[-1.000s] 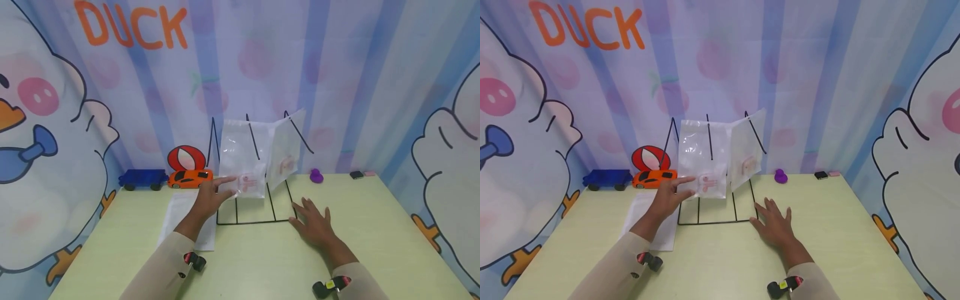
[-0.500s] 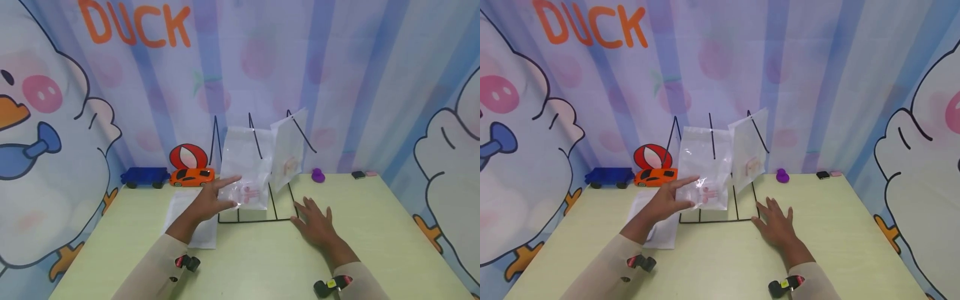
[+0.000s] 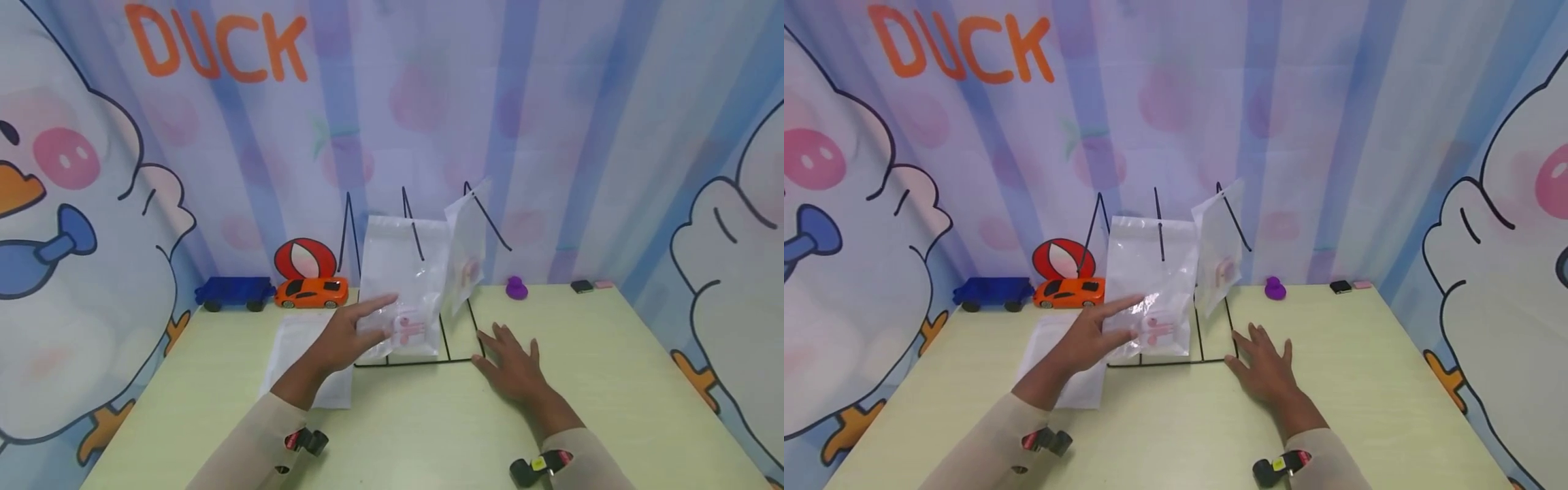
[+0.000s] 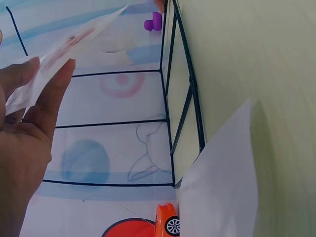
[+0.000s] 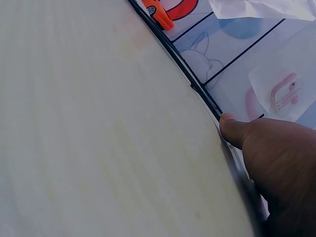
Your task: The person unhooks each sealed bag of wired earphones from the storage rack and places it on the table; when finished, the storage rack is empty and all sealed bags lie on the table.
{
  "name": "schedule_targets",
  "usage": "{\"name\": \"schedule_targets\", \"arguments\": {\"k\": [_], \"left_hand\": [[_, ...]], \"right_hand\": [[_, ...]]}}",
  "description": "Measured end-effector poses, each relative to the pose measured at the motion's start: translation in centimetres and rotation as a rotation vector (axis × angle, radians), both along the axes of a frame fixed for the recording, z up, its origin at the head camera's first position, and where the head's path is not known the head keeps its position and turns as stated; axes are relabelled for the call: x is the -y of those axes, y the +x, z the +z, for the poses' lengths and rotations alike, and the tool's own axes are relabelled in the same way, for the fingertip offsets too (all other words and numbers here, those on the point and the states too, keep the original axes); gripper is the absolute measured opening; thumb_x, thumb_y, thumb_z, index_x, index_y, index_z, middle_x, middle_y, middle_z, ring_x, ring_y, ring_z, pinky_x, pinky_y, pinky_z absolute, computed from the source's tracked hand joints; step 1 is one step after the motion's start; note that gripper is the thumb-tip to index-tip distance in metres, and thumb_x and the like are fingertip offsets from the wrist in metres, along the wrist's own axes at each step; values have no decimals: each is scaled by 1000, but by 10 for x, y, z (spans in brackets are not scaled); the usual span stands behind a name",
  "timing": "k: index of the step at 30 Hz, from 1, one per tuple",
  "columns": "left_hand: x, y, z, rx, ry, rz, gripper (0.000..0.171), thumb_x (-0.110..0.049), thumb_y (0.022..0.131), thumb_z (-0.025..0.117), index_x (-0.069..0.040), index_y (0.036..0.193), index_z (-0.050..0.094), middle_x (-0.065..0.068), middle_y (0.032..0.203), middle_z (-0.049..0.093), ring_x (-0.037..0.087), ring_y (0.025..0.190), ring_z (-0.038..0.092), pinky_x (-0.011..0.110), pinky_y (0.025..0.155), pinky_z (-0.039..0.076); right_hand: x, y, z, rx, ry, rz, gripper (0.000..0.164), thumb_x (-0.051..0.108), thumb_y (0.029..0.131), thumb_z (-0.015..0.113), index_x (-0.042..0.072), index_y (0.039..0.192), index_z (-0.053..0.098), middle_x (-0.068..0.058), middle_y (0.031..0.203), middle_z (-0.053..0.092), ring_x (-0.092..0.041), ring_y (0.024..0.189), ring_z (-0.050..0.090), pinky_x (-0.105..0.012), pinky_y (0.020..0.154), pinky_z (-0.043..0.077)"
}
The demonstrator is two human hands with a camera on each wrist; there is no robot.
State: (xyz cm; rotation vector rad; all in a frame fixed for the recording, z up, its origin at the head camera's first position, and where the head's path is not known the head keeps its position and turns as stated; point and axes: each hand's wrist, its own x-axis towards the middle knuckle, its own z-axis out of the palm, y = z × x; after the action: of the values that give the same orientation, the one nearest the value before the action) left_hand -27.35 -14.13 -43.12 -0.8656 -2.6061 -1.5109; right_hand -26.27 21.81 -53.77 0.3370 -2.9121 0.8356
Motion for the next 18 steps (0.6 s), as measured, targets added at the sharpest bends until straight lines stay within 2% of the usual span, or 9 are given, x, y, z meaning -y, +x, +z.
{"name": "schedule_targets", "arguments": {"k": [9, 18], "left_hand": [[0, 20, -2, 33, 15, 23, 62, -10, 101, 76, -23, 159, 59, 4, 166, 57, 35, 159, 49, 59, 123, 47], [4, 34, -7, 46, 21, 13, 60, -15, 102, 77, -22, 159, 59, 6, 168, 54, 38, 157, 50, 61, 123, 46]], "right_hand": [[2, 1, 3, 12, -1, 3, 61, 43, 111, 59, 13, 163, 51, -26, 176, 33, -51, 166, 22, -86, 125, -3], [1, 1, 0, 2, -6, 2, 61, 43, 110, 60, 13, 163, 52, -26, 176, 33, -51, 166, 22, -86, 125, -4]]}}
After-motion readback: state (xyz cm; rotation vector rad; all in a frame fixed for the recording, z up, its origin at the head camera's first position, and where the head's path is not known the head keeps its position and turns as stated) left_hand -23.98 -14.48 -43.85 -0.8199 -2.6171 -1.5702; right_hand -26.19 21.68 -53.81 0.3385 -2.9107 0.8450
